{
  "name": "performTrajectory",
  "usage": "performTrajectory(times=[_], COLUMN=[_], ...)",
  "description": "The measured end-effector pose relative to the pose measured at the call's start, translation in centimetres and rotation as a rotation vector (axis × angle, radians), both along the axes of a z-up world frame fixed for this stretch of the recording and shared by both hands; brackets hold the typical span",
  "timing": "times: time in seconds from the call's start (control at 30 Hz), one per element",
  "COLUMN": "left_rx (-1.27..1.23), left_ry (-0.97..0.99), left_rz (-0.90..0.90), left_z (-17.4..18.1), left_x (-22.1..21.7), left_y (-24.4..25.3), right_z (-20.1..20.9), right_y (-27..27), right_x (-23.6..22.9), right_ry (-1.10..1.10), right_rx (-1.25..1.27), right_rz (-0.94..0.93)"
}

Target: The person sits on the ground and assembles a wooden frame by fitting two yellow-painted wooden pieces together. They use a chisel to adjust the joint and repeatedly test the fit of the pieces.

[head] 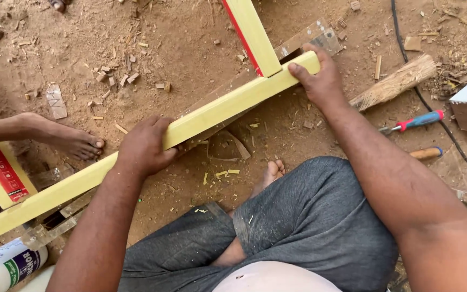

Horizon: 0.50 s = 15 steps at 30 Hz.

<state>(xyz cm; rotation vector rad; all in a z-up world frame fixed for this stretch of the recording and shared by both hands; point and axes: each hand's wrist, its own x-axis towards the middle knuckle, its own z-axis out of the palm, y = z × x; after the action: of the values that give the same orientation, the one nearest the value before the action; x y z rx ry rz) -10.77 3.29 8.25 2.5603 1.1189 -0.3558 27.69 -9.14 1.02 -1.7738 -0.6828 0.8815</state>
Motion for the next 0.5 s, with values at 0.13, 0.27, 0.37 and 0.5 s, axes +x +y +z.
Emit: performTrajectory(times=[0.13, 0.27, 0.37, 0.5], left_rx=[0.035, 0.047, 0.059, 0.141], left_ry=[-0.096, 0.084, 0.137, 0.235], left_rz=[-0.013, 0.084, 0.104, 0.196], left_z=[-0.5, -0.3, 0.0, -1.2], left_x=[-0.6, 0.7, 1.2, 1.1], left_y=[-0.3, -0.9, -1.6, -2.5], right_z=[-0.4, 1.1, 1.5, -0.1], right_y=[0.4, 1.5, 1.6, 2.1], right_x=[0.0, 0.1, 0.0, 0.8], right_ry=[-0.144, -0.017, 0.013, -0.077], right_rx=[0.073, -0.101, -0.114, -0.158], right_rz=[0.057, 0.038, 0.045, 0.082])
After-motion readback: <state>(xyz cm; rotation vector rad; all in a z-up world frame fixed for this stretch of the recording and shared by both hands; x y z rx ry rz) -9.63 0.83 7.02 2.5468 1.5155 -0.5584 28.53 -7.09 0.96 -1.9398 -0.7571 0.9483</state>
